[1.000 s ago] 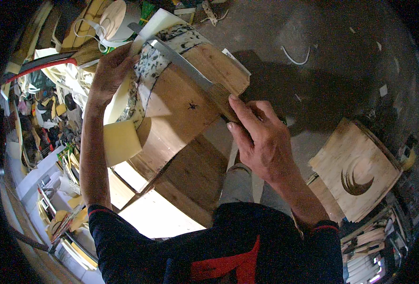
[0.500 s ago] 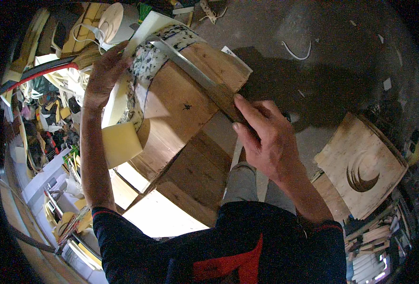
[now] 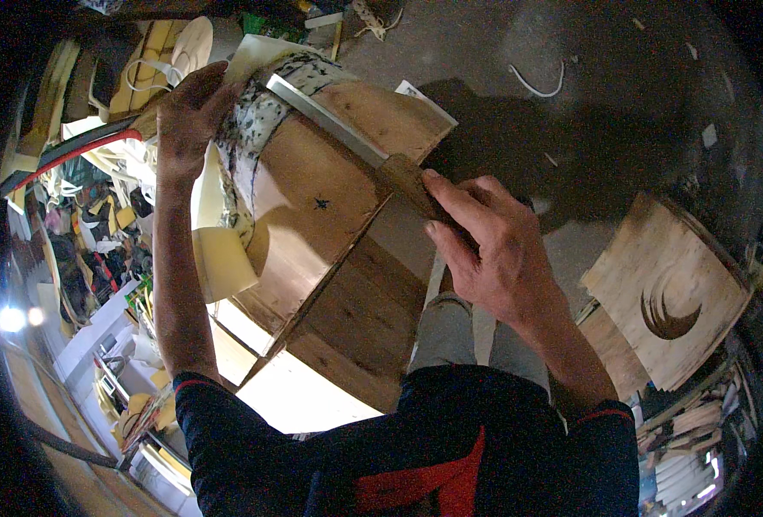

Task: The person positions a white foam piece against a wooden mold, then uses a hand saw to cut and shape the foam along the mold's edge. The person repeatedly checks fit and removes excess foam with the saw.

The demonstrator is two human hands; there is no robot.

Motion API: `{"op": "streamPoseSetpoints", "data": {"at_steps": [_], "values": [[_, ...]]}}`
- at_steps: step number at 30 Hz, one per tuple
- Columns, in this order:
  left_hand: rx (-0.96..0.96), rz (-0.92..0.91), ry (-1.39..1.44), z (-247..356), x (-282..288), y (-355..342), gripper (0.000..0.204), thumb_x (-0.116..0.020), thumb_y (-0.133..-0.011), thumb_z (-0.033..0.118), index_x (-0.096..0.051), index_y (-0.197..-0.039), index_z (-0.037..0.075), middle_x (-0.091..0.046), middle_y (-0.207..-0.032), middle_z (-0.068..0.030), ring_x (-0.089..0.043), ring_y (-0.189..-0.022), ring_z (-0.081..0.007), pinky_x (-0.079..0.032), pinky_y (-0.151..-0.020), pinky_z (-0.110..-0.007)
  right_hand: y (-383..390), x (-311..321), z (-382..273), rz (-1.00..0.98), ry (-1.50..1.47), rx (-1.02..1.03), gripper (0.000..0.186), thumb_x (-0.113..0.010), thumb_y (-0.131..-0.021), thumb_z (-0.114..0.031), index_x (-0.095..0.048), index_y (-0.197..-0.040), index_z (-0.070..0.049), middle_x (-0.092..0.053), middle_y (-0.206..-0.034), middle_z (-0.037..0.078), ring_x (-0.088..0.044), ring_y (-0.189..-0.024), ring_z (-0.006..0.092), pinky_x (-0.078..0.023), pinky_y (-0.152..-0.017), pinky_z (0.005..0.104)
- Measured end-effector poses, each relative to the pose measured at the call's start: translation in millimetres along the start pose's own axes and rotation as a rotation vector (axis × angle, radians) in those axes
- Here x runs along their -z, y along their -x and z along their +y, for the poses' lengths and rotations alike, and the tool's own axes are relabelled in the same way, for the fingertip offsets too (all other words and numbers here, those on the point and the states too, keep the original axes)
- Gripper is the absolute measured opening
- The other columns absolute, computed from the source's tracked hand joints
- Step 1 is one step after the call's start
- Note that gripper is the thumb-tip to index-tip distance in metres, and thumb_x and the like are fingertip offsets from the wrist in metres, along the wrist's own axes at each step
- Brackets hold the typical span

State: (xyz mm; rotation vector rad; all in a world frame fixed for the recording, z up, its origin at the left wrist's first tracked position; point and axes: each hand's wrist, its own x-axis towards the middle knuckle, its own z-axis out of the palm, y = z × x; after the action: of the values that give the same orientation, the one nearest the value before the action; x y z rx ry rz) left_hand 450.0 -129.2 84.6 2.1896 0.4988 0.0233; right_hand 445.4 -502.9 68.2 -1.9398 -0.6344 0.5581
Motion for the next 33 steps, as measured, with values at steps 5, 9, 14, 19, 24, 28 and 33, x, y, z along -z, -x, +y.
{"op": "streamPoseSetpoints", "data": {"at_steps": [5, 9, 14, 19, 24, 28, 33], "values": [[-0.010, -0.021, 0.032, -2.3, -2.2, -1.1, 0.043, -0.080, -0.087, 0.015, -0.066, -0.121, -0.007, -0.074, -0.109, -0.0122, -0.068, -0.095, -0.0128, -0.054, -0.088, -0.027, -14.0, -6.0, 8.3, 0.002, 0.039, 0.048, 0.045, -0.069, -0.086, -0.001, -0.063, -0.131, 0.001, -0.066, -0.095, 0.016, -0.066, -0.077, 0.0236, -0.052, -0.065, 0.0337], [0.038, 0.006, -0.013, -3.3, -1.2, -1.8, 0.040, -0.079, -0.088, 0.016, -0.067, -0.120, -0.005, -0.074, -0.107, -0.0112, -0.068, -0.093, -0.0120, -0.054, -0.086, -0.026, -16.7, -6.8, 13.6, 0.031, 0.016, 0.064, 0.043, -0.069, -0.086, -0.001, -0.064, -0.129, 0.001, -0.066, -0.094, 0.017, -0.066, -0.076, 0.0228, -0.052, -0.064, 0.0337], [-0.002, -0.002, 0.021, 0.3, -4.7, -2.2, 0.039, -0.077, -0.089, 0.016, -0.067, -0.121, -0.005, -0.074, -0.108, -0.0109, -0.067, -0.092, -0.0118, -0.053, -0.086, -0.025, -8.5, 3.6, 11.6, -0.015, -0.061, -0.069, 0.043, -0.071, -0.086, -0.011, -0.064, -0.126, 0.001, -0.065, -0.093, 0.022, -0.066, -0.081, 0.0374, -0.052, -0.073, 0.0437], [-0.001, -0.017, 0.032, 6.0, -8.3, -4.4, 0.041, -0.077, -0.090, 0.015, -0.065, -0.121, -0.008, -0.074, -0.108, -0.0117, -0.066, -0.093, -0.0117, -0.053, -0.086, -0.025, -25.6, -0.8, 23.2, 0.001, -0.065, 0.010, 0.040, -0.069, -0.087, -0.006, -0.065, -0.126, 0.002, -0.067, -0.093, 0.019, -0.067, -0.078, 0.0266, -0.052, -0.067, 0.0363], [0.047, 0.018, -0.007, 4.7, -8.6, -6.5, 0.042, -0.078, -0.088, 0.014, -0.065, -0.120, -0.009, -0.074, -0.107, -0.0131, -0.066, -0.093, -0.0116, -0.053, -0.086, -0.025, -18.3, 10.1, 26.6, -0.034, -0.022, 0.029, 0.041, -0.068, -0.087, -0.003, -0.065, -0.128, 0.002, -0.068, -0.090, 0.017, -0.066, -0.075, 0.0206, -0.051, -0.067, 0.0333], [0.040, 0.057, -0.083, 5.4, -9.2, -5.5, 0.042, -0.079, -0.087, 0.014, -0.065, -0.119, -0.010, -0.074, -0.107, -0.0139, -0.066, -0.092, -0.0119, -0.053, -0.084, -0.024, -20.3, 15.9, 26.5, -0.056, -0.046, -0.001, 0.041, -0.068, -0.088, -0.005, -0.065, -0.128, 0.002, -0.067, -0.088, 0.016, -0.064, -0.073, 0.0201, -0.051, -0.068, 0.0339], [0.065, 0.063, -0.035, 10.6, -12.1, -3.4, 0.041, -0.079, -0.087, 0.013, -0.066, -0.119, -0.010, -0.074, -0.107, -0.0138, -0.066, -0.091, -0.0119, -0.053, -0.083, -0.025, -33.9, 7.1, 35.9, -0.034, -0.078, 0.013, 0.040, -0.068, -0.088, -0.007, -0.066, -0.127, 0.002, -0.067, -0.087, 0.016, -0.063, -0.072, 0.0208, -0.051, -0.068, 0.0340]]}}
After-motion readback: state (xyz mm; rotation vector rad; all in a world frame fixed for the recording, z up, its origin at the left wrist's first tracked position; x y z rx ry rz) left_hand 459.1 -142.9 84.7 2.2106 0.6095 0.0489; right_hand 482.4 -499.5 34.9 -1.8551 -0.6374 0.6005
